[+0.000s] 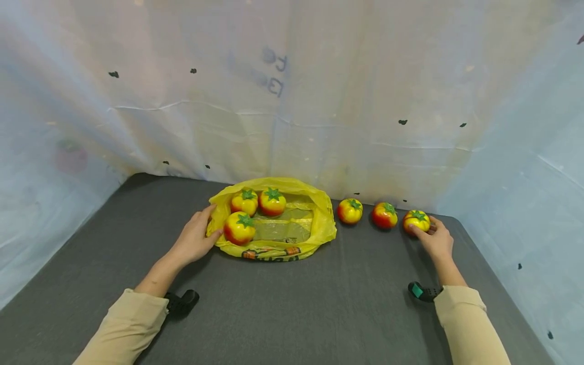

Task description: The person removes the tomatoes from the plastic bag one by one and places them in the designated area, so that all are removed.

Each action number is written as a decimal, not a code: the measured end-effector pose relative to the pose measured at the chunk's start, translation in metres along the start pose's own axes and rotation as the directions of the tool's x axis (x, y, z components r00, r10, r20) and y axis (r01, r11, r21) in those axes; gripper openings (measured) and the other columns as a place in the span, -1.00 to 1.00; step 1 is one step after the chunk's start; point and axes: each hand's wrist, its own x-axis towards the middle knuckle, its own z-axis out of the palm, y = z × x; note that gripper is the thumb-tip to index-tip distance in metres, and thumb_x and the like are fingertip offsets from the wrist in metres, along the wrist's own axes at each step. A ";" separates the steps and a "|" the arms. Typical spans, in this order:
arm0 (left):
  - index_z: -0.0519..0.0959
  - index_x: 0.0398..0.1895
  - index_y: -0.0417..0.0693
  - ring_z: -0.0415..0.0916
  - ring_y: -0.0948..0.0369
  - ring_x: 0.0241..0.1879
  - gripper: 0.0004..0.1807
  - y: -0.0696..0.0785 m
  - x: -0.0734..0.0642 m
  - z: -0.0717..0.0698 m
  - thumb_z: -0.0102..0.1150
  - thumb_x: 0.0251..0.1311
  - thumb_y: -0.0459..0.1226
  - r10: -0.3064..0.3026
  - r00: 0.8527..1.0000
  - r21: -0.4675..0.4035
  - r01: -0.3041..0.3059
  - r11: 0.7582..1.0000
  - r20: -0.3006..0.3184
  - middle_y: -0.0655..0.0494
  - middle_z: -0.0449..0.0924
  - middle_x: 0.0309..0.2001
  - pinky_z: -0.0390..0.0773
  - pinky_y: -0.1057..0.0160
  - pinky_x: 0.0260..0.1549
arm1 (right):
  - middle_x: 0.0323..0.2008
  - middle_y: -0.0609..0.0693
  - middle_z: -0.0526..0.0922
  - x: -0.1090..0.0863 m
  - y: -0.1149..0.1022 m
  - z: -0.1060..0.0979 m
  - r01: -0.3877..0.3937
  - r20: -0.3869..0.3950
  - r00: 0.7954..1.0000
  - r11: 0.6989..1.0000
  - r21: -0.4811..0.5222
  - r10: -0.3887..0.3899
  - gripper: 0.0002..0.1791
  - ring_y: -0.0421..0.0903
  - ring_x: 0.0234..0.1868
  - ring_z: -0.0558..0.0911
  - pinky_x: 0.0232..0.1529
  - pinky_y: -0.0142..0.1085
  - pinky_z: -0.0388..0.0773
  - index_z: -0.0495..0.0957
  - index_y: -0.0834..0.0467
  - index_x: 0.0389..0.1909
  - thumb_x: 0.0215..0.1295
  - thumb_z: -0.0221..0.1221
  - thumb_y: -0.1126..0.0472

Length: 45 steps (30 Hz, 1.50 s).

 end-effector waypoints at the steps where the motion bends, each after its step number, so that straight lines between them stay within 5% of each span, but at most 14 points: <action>1: 0.06 0.39 -0.50 0.35 -0.27 0.05 -0.30 0.000 0.000 0.000 0.08 0.28 -0.35 -0.001 1.000 -0.002 0.001 1.000 0.000 -0.50 0.29 0.12 0.36 -0.23 -0.01 | 0.35 0.45 0.18 0.001 0.000 0.000 -0.001 -0.002 1.000 1.000 0.002 0.001 -0.10 0.32 0.33 0.28 0.27 0.09 0.28 -0.06 0.31 0.48 0.35 0.07 -0.12; 25: 0.07 0.38 -0.51 0.38 -0.20 -0.04 -0.30 -0.001 0.002 0.000 0.09 0.27 -0.35 -0.006 1.000 -0.004 0.006 1.000 0.005 -0.46 0.34 0.05 0.39 -0.18 -0.08 | 0.36 0.45 0.14 -0.003 -0.006 -0.007 0.036 0.013 0.999 0.999 -0.033 -0.035 -0.10 0.33 0.32 0.27 0.25 0.11 0.29 -0.09 0.30 0.49 0.36 0.03 -0.14; 45: 0.05 0.39 -0.50 0.35 -0.27 0.02 -0.30 -0.002 0.001 0.000 0.07 0.27 -0.36 0.008 1.000 -0.011 -0.008 1.000 0.000 -0.50 0.30 0.09 0.35 -0.22 -0.06 | 0.43 0.32 0.10 -0.047 -0.041 -0.009 0.223 0.053 0.972 0.969 0.103 -0.229 -0.07 0.28 0.37 0.25 0.22 0.09 0.32 -0.06 0.12 0.52 0.29 0.13 -0.19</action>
